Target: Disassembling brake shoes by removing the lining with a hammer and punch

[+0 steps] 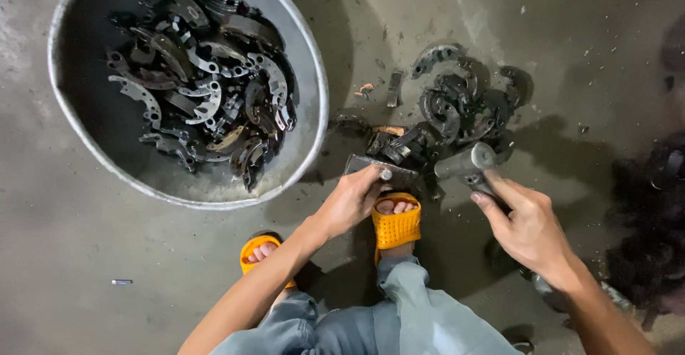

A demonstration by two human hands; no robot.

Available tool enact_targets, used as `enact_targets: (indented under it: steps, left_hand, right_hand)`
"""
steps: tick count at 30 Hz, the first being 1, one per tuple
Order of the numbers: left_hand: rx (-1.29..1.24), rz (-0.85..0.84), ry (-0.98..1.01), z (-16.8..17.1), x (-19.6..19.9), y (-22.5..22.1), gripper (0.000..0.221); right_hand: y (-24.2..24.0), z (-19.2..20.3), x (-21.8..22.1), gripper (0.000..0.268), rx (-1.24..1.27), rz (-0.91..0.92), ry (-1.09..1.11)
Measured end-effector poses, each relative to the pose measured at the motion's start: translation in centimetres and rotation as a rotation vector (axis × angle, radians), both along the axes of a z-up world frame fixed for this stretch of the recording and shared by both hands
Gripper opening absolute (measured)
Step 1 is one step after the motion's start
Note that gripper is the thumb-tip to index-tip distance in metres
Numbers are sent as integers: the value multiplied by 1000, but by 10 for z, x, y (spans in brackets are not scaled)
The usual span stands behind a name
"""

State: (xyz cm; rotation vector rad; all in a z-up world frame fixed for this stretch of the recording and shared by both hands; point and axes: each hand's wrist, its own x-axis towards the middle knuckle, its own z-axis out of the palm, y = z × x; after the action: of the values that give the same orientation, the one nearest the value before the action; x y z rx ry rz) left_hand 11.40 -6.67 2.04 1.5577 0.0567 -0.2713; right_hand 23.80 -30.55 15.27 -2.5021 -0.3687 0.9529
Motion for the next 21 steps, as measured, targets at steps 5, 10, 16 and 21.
enact_targets:
  steps: [5,10,16,21]
  left_hand:
    - [23,60,-35,-1,-7,2,29]
    - [7,62,-63,-3,-11,2,32]
    - [-13,53,-91,-3,-13,1,35]
    - [7,-23,-176,0,-14,2,37]
  right_hand:
    - [-2,-4,-6,44,3,28,42]
    - [2,-2,-10,43,11,10,21]
    - [17,13,-10,44,-11,17,-11]
    - [34,53,-12,43,114,-1,-92]
